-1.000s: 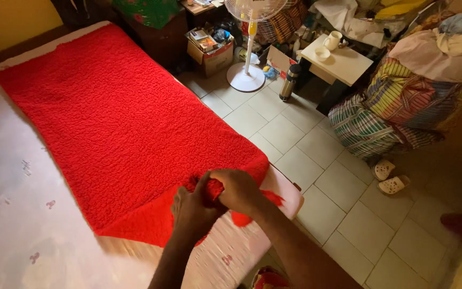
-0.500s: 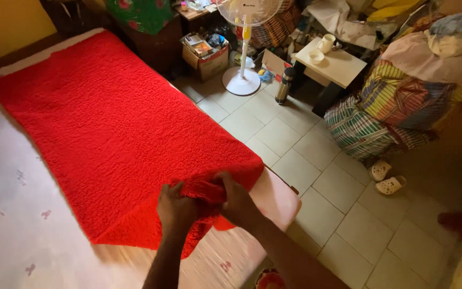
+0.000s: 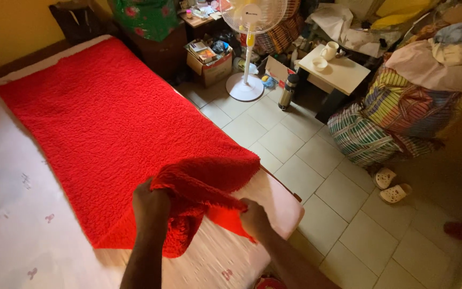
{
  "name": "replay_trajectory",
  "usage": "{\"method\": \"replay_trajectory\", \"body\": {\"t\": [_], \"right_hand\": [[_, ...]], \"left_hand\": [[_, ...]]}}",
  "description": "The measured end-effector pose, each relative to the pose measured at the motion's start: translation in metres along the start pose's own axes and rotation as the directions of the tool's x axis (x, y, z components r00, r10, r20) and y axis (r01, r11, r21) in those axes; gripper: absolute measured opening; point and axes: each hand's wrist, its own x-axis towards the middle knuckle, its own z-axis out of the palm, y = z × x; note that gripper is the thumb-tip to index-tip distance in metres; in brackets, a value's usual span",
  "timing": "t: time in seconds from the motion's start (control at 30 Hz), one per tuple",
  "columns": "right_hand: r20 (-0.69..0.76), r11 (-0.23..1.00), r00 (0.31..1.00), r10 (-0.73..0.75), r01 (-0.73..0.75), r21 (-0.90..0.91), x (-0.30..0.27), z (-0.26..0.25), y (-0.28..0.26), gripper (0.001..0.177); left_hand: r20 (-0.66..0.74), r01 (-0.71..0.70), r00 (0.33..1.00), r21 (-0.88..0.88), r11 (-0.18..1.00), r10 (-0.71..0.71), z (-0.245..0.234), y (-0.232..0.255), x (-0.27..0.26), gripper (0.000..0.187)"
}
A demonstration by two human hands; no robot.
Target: Fold a red textured blanket on a bed.
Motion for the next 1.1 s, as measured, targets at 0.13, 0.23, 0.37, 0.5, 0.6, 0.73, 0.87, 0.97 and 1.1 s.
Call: {"method": "replay_trajectory", "body": {"t": [0.13,0.23,0.37,0.5,0.6,0.73,0.87,0.97,1.1], "right_hand": [[-0.157,0.979,0.985,-0.070,0.097,0.177,0.005,-0.033,-0.024,0.024],[-0.189,0.890,0.981,-0.031,0.114,0.443,-0.009,-0.073,-0.068,0.024],[-0.117,0.810,0.991,0.061,0.019,0.587,-0.024,-0.103,-0.113,0.033],[-0.147,0.833,0.988,-0.056,0.128,0.539,-0.033,-0.106,-0.123,0.025],[-0.116,0.811,0.988,-0.103,0.151,0.565,-0.036,-0.110,-0.119,0.026],[-0.055,0.855,0.997,-0.047,0.068,0.514,-0.038,-0.117,-0.108,0.038],[0.048,0.915,0.998,0.039,-0.055,0.399,-0.024,-0.130,-0.087,0.041],[0.071,0.930,0.996,-0.050,0.021,0.367,-0.009,-0.143,-0.084,0.034],[0.147,0.935,0.976,-0.161,0.103,0.340,-0.007,-0.172,-0.108,0.027]], "left_hand": [[-0.042,0.156,0.985,-0.172,0.973,-0.166,-0.009,-0.015,0.004,0.022],[-0.126,0.187,0.975,0.008,0.982,-0.184,-0.016,-0.086,0.029,0.023],[-0.176,0.261,0.945,-0.111,0.959,-0.277,-0.009,-0.148,0.033,0.023],[-0.117,0.244,0.952,-0.267,0.932,-0.282,0.007,-0.221,0.027,0.019],[-0.039,0.395,0.894,-0.405,0.825,-0.447,0.027,-0.113,-0.022,0.019],[-0.057,0.239,0.969,-0.027,0.971,-0.241,0.040,-0.130,-0.025,0.038],[-0.060,0.289,0.949,-0.236,0.928,-0.311,0.065,-0.118,-0.038,0.032],[-0.042,0.224,0.972,-0.139,0.965,-0.232,0.078,-0.080,-0.056,0.033],[0.091,-0.054,0.994,-0.080,0.995,0.061,0.113,-0.081,-0.066,0.032]]}}
